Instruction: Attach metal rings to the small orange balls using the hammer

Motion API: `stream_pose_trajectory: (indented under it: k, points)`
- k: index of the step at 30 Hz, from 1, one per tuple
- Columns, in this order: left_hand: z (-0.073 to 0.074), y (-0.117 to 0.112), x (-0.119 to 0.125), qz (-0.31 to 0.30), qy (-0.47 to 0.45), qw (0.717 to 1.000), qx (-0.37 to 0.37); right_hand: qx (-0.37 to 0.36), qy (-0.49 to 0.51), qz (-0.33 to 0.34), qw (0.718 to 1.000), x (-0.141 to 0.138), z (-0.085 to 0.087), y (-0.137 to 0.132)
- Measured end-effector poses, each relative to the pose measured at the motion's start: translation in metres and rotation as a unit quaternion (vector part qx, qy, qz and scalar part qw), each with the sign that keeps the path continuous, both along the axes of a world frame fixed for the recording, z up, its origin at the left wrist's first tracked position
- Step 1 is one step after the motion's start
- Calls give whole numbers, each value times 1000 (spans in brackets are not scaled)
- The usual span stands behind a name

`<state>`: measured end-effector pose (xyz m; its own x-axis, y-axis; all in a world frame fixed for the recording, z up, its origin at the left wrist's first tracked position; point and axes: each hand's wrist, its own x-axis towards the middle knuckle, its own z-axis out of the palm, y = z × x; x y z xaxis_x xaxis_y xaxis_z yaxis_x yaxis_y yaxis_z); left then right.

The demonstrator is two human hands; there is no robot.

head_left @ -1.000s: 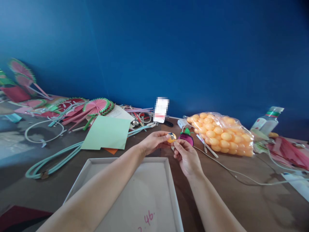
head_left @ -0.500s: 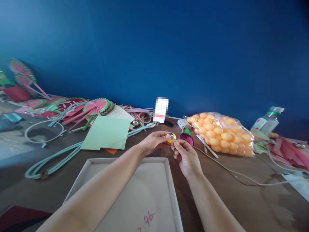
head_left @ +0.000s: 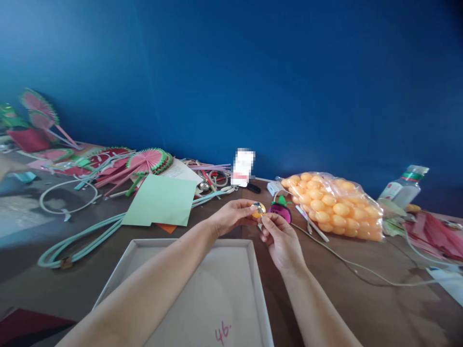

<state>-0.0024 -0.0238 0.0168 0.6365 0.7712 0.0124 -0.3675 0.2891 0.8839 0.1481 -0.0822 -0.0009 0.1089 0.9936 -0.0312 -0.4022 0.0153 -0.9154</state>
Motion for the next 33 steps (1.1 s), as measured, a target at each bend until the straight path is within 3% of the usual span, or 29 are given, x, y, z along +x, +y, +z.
stream_pose_trajectory:
  k: [33]
  points:
    - [0, -3, 2, 14, -3, 1000, -2, 12, 4, 10, 1000, -2, 5, -2]
